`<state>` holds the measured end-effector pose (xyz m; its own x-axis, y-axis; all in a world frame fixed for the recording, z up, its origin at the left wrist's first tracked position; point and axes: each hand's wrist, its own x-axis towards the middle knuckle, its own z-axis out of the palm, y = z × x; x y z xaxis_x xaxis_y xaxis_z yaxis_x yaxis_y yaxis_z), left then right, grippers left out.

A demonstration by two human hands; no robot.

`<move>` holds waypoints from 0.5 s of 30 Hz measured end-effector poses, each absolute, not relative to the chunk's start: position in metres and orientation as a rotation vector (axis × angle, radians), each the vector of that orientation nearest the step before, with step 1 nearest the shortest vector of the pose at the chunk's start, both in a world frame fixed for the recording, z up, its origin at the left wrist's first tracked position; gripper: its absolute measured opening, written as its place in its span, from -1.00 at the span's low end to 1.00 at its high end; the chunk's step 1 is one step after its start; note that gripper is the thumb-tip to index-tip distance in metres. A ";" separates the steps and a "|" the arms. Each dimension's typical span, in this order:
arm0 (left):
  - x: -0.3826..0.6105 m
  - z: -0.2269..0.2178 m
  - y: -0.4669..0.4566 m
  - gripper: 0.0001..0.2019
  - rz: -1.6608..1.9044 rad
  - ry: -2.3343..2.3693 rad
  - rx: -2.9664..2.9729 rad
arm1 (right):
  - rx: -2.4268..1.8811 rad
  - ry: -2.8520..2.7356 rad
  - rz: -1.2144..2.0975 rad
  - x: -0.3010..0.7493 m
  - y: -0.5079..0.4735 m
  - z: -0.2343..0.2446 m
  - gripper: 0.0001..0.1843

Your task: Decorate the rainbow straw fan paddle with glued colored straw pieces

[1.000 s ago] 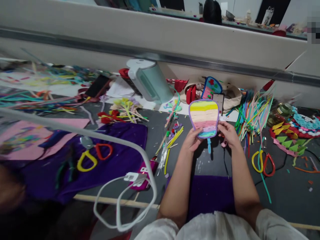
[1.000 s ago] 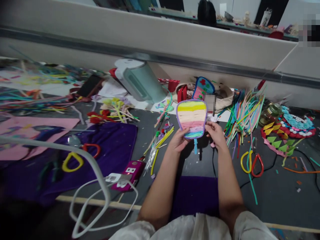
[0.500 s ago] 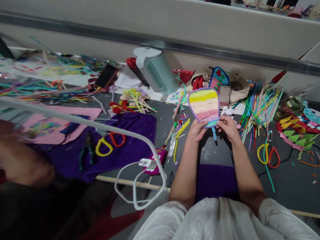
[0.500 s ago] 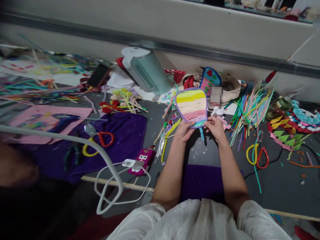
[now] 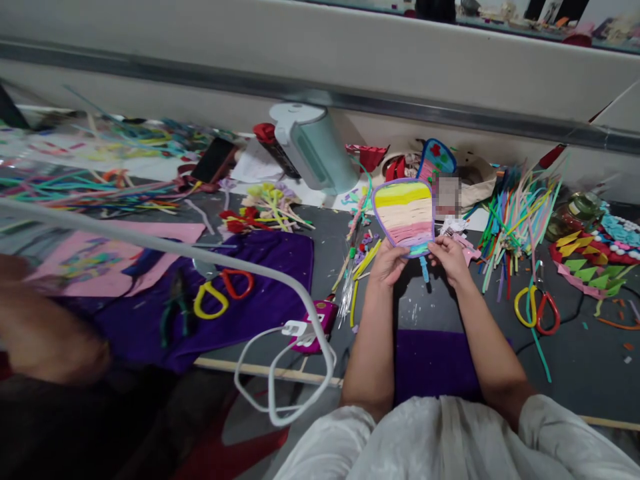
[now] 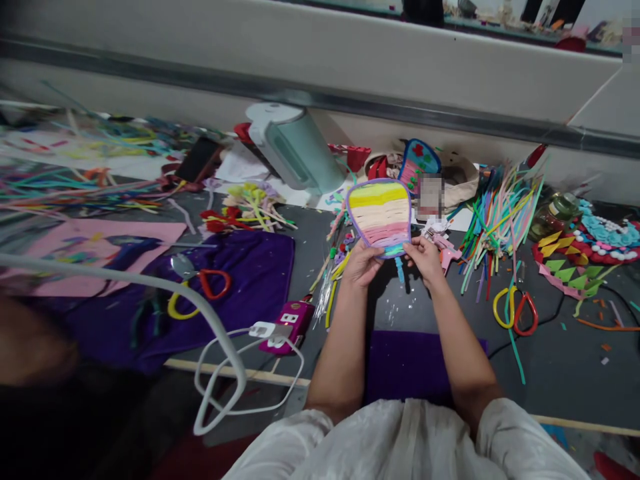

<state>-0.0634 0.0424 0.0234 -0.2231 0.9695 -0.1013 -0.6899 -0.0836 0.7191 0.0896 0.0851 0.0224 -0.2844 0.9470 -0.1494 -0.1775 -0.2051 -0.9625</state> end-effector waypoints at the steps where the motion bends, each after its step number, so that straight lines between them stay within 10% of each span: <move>1: -0.064 0.021 0.043 -0.43 1.637 0.794 0.486 | -1.039 -1.155 1.630 0.089 0.085 0.020 -0.48; 15: -0.068 0.007 0.051 -0.49 1.706 0.874 0.472 | -1.050 -1.220 1.622 0.085 0.078 0.003 -0.51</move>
